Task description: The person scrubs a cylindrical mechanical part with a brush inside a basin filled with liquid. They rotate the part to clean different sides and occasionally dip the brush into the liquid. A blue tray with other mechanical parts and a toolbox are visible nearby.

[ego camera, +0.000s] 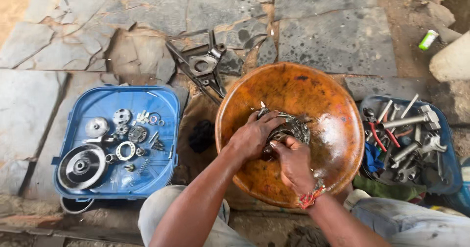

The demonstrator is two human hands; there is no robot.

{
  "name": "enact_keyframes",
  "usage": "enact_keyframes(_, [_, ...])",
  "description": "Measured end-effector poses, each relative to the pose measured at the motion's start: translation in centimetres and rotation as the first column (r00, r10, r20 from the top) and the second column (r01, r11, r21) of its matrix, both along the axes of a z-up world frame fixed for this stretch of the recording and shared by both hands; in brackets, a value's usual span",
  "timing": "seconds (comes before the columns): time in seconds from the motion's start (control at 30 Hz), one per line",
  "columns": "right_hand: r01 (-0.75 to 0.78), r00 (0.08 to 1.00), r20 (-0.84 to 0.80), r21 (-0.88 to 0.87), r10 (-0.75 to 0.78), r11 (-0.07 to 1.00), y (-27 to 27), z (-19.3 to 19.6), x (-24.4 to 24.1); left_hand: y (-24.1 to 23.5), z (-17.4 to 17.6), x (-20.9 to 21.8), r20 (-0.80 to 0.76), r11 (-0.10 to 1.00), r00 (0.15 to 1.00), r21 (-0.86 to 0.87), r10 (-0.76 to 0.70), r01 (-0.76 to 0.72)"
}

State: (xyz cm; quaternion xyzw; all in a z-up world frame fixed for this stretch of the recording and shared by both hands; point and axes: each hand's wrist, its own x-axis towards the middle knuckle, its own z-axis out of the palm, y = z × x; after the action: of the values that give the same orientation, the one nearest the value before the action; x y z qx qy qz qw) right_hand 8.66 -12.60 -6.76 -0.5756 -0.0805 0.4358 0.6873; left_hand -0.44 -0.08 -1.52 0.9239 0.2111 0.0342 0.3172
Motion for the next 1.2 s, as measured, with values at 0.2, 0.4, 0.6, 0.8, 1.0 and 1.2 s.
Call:
enact_keyframes(0.2, [-0.419, -0.298, 0.897, -0.429, 0.325, 0.800, -3.1, 4.4, 3.8, 0.2, -1.4, 0.1, -0.048, 0.995, 0.994, -0.022, -0.100, 0.099])
enact_keyframes(0.4, [0.094, 0.927, -0.363, -0.030, -0.098, 0.995, 0.4, -1.2, 1.9, 0.2, -0.5, 0.1, -0.049, 0.998, 0.999, -0.066, 0.019, -0.022])
enact_keyframes(0.6, [0.143, 0.944, -0.310, 0.067, -0.115, 0.988, -4.9, -3.1, 3.6, -0.5, -1.1, 0.8, -0.058, 0.993, 0.998, 0.112, -0.032, 0.038])
enact_keyframes(0.8, [-0.036, 0.677, 0.723, -0.154, 0.138, 0.987, -5.5, 3.1, 2.4, 0.2, 3.3, 1.9, -0.272, 0.984, 0.962, -0.177, -0.015, -0.035])
enact_keyframes(1.0, [0.012, -0.192, 0.882, -0.437, 0.431, 0.899, 0.1, 5.1, 6.2, 0.1, 2.5, 3.2, -0.145, 0.984, 0.986, -0.148, 0.080, -0.101])
enact_keyframes(1.2, [0.236, 0.351, 0.888, -0.392, 0.298, 0.889, 0.8, 2.3, 7.3, 0.3, 5.0, 3.2, -0.285, 0.974, 0.954, -0.176, 0.091, -0.146])
